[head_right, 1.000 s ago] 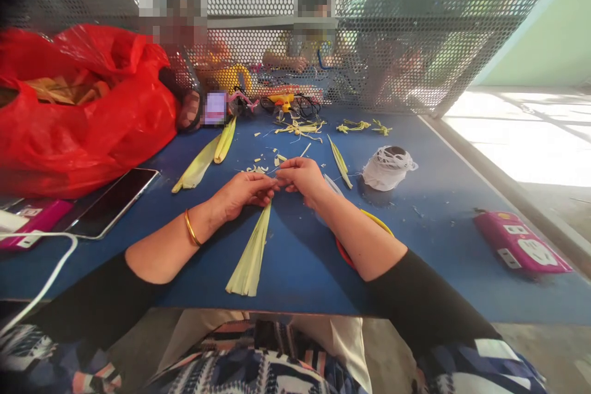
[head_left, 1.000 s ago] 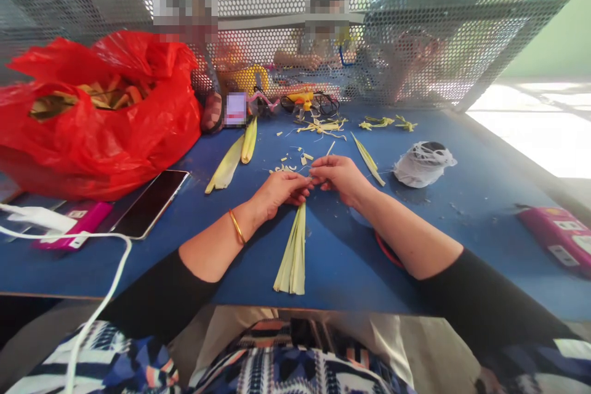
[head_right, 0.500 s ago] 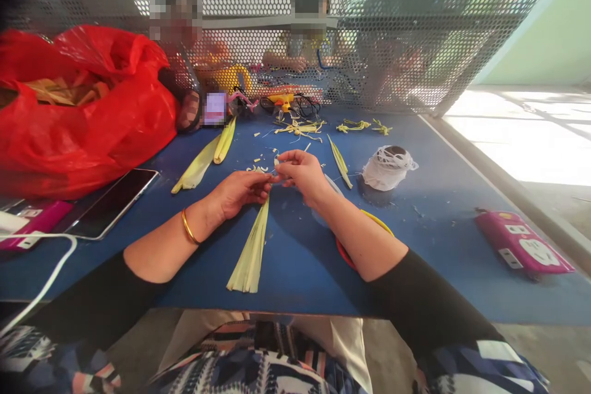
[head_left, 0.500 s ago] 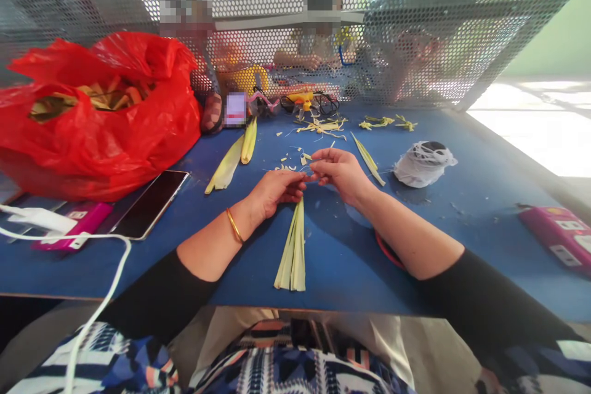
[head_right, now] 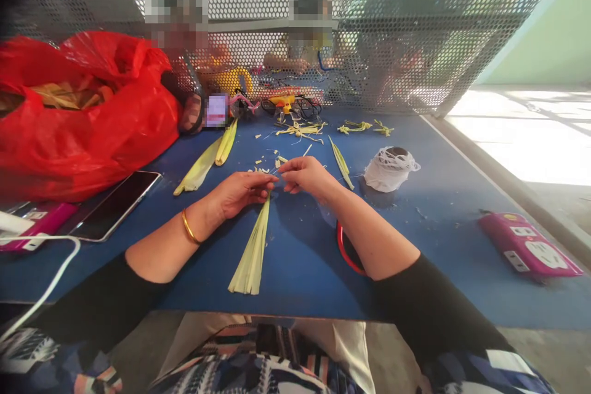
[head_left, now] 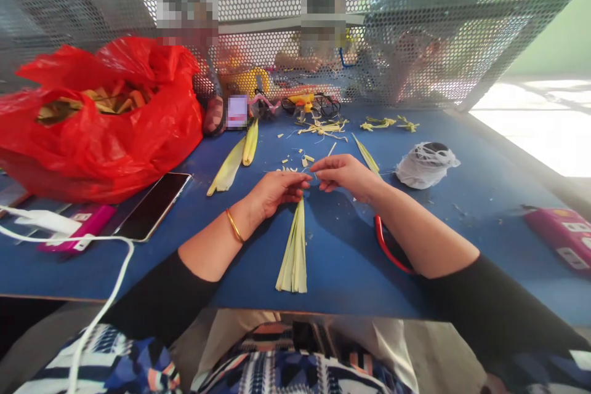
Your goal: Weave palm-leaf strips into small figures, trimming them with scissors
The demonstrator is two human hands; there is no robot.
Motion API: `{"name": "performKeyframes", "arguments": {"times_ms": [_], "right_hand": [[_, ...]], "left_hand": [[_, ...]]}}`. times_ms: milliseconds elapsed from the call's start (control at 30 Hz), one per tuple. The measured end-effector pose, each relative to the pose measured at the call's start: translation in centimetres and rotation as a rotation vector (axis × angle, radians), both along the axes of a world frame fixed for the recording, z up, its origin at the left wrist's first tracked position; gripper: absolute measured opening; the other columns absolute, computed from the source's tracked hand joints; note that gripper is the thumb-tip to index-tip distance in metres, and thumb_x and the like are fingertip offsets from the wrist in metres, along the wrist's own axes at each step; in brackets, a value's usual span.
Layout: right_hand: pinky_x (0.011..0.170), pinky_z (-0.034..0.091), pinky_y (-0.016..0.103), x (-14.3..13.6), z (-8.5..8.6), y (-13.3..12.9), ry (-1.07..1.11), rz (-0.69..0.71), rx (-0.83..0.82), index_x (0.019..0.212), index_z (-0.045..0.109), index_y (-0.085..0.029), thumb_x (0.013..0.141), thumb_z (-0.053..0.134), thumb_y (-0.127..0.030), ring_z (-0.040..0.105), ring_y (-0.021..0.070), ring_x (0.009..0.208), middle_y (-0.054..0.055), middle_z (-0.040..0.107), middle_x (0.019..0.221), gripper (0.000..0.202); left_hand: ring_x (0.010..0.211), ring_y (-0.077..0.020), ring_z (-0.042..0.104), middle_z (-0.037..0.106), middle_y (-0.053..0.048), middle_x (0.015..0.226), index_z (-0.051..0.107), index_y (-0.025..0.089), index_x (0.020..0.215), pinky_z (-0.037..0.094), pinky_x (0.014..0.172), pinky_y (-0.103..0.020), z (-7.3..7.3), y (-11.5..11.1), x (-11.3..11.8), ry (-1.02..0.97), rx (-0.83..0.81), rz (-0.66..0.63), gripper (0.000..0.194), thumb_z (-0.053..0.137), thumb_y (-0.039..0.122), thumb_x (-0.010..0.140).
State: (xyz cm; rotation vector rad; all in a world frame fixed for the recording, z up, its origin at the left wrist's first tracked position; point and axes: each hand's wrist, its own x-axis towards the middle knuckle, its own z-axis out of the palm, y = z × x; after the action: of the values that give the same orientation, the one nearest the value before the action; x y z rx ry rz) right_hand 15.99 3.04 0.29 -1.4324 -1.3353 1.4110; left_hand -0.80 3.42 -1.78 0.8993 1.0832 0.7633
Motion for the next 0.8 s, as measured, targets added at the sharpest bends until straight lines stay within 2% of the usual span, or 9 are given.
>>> {"name": "performKeyframes", "arguments": {"times_ms": [67,133,233,333,400,567,700,800], "right_hand": [[0.044,0.044,0.019,0.0,-0.2,0.1,-0.055,0.001,0.003,0.072,0.068,-0.015,0.083,0.063,-0.014,0.054,0.0079,0.044,-0.004,0.055,0.048,0.012],[0.042,0.040,0.018,-0.2,-0.5,0.0,-0.095,-0.011,0.061,0.071,0.070,-0.015,0.083,0.066,-0.021,0.050,0.0070,0.043,-0.005,0.054,0.048,0.014],[0.043,0.038,0.017,-0.4,-1.3,0.0,-0.118,-0.025,0.155,0.072,0.071,-0.016,0.075,0.072,-0.019,0.048,0.0061,0.046,-0.005,0.057,0.052,0.005],[0.045,0.037,0.018,-0.4,-1.8,0.1,-0.137,0.045,0.161,0.072,0.071,-0.017,0.073,0.071,-0.017,0.048,0.0065,0.048,-0.005,0.058,0.054,0.001],[0.047,0.037,0.019,-0.2,-2.1,0.3,-0.180,0.075,0.175,0.068,0.069,-0.017,0.071,0.072,-0.019,0.047,0.0068,0.049,-0.005,0.058,0.054,0.005],[0.049,0.031,0.023,0.3,-2.3,0.8,-0.330,0.042,0.289,0.057,0.060,-0.017,0.066,0.078,-0.030,0.041,0.0071,0.048,-0.007,0.050,0.048,0.024],[0.049,0.028,0.024,0.3,-2.1,0.8,-0.325,0.050,0.312,0.058,0.060,-0.017,0.070,0.073,-0.030,0.039,0.0069,0.047,-0.007,0.048,0.048,0.023],[0.047,0.028,0.023,0.2,-1.6,0.4,-0.309,0.126,0.272,0.057,0.060,-0.018,0.070,0.072,-0.028,0.039,0.0070,0.045,-0.007,0.046,0.046,0.021]], "left_hand": [[0.050,-0.0062,0.056,0.066,-0.002,0.064,0.073,0.011,0.076,0.049,0.051,-0.018,-0.1,0.0,0.0,0.003,0.007,-0.003,0.007,0.068,0.016,0.078],[0.050,-0.0063,0.056,0.066,-0.002,0.064,0.073,0.011,0.076,0.048,0.052,-0.019,-0.2,0.0,0.0,0.013,0.016,-0.008,0.007,0.069,0.016,0.077],[0.049,-0.0068,0.056,0.066,-0.002,0.063,0.072,0.011,0.073,0.048,0.052,-0.020,-0.1,-0.1,0.1,0.029,0.017,-0.004,0.009,0.067,0.015,0.079],[0.048,-0.0071,0.056,0.065,-0.002,0.060,0.070,0.011,0.071,0.048,0.052,-0.020,0.0,-0.2,0.2,0.045,0.011,0.010,0.009,0.066,0.014,0.079],[0.048,-0.0068,0.056,0.064,-0.001,0.060,0.070,0.011,0.071,0.048,0.051,-0.020,0.0,-0.3,0.4,0.054,0.016,0.014,0.009,0.066,0.014,0.079],[0.048,-0.0066,0.055,0.064,-0.001,0.060,0.069,0.012,0.072,0.047,0.051,-0.020,0.0,-0.4,0.4,0.053,0.019,0.045,0.009,0.069,0.018,0.079],[0.048,-0.0063,0.055,0.065,-0.001,0.063,0.070,0.013,0.073,0.047,0.050,-0.020,0.0,-0.4,0.4,0.035,0.014,0.069,0.008,0.071,0.019,0.077],[0.047,-0.0056,0.054,0.066,-0.001,0.066,0.070,0.013,0.074,0.045,0.048,-0.019,0.0,-0.3,0.4,0.028,0.020,0.087,0.004,0.072,0.016,0.073]]}}
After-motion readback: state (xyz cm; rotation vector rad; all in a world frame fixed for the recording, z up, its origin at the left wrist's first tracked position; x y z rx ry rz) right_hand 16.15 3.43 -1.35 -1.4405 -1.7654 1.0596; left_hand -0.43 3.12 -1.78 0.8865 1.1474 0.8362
